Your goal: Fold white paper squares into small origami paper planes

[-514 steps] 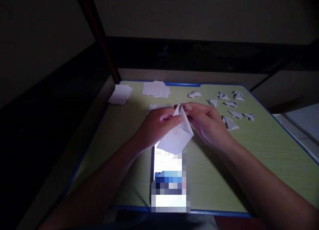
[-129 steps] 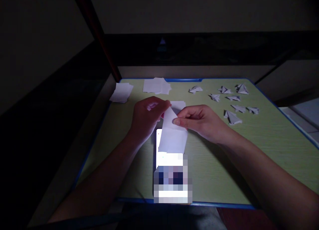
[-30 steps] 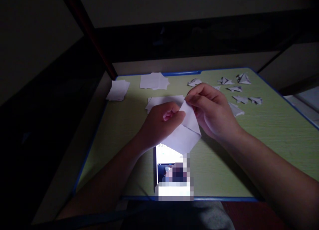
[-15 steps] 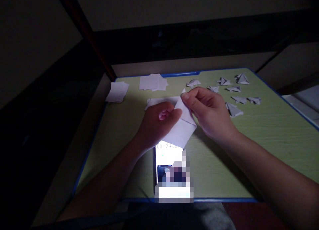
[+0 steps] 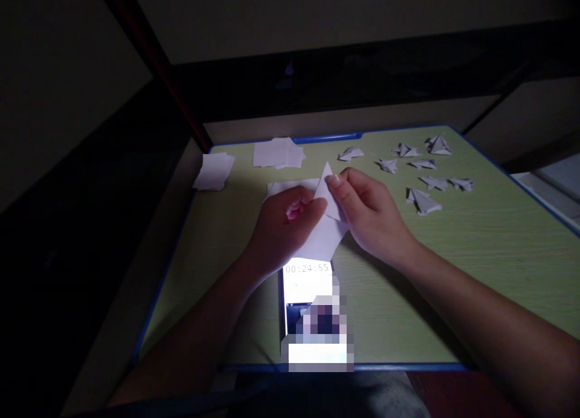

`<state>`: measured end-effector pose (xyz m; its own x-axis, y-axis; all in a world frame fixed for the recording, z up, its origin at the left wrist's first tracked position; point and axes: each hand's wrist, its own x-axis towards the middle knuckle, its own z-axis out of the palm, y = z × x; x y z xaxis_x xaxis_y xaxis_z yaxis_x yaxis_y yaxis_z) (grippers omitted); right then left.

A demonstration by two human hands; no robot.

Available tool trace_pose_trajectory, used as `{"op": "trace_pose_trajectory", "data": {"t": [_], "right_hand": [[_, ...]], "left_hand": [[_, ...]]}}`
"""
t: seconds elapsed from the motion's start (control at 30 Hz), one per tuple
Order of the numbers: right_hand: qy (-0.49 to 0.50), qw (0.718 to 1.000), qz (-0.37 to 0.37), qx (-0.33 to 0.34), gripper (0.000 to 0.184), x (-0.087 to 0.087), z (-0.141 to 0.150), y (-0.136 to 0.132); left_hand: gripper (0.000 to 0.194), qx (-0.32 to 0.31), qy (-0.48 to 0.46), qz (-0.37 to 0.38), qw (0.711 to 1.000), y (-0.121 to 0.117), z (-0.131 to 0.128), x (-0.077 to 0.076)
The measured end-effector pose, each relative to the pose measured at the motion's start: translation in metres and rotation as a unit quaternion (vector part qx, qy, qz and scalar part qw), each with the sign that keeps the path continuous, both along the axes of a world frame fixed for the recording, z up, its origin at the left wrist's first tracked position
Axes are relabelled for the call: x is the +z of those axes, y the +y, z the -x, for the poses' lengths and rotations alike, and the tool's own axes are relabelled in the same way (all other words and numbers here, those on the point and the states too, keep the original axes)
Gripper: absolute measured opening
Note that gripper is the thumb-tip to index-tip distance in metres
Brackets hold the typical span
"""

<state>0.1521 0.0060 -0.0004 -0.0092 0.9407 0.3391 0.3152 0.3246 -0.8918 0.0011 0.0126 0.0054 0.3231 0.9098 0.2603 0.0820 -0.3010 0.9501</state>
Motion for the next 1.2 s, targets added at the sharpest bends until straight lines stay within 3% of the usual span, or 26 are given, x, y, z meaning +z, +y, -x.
{"op": "trace_pose_trajectory", "data": {"t": [0.4, 0.63, 0.83, 1.2], "right_hand": [[-0.079, 0.996, -0.041, -0.026, 0.039, 0.000, -0.005, 0.001], [-0.105, 0.994, -0.035, -0.010, 0.047, 0.000, -0.007, 0.002], [-0.146, 0.987, -0.064, -0.013, 0.046, 0.003, -0.007, 0.001], [-0.171, 0.984, -0.043, 0.018, 0.047, 0.001, -0.012, 0.003]], "left_hand": [[0.024, 0.015, 0.011, -0.012, 1.000, 0.001, 0.000, -0.001], [0.023, 0.033, -0.018, -0.023, 0.999, 0.004, 0.001, -0.002], [0.022, 0.035, -0.012, -0.012, 0.999, 0.003, 0.001, -0.002], [0.028, 0.057, -0.008, 0.004, 0.998, 0.004, 0.005, -0.001]]}}
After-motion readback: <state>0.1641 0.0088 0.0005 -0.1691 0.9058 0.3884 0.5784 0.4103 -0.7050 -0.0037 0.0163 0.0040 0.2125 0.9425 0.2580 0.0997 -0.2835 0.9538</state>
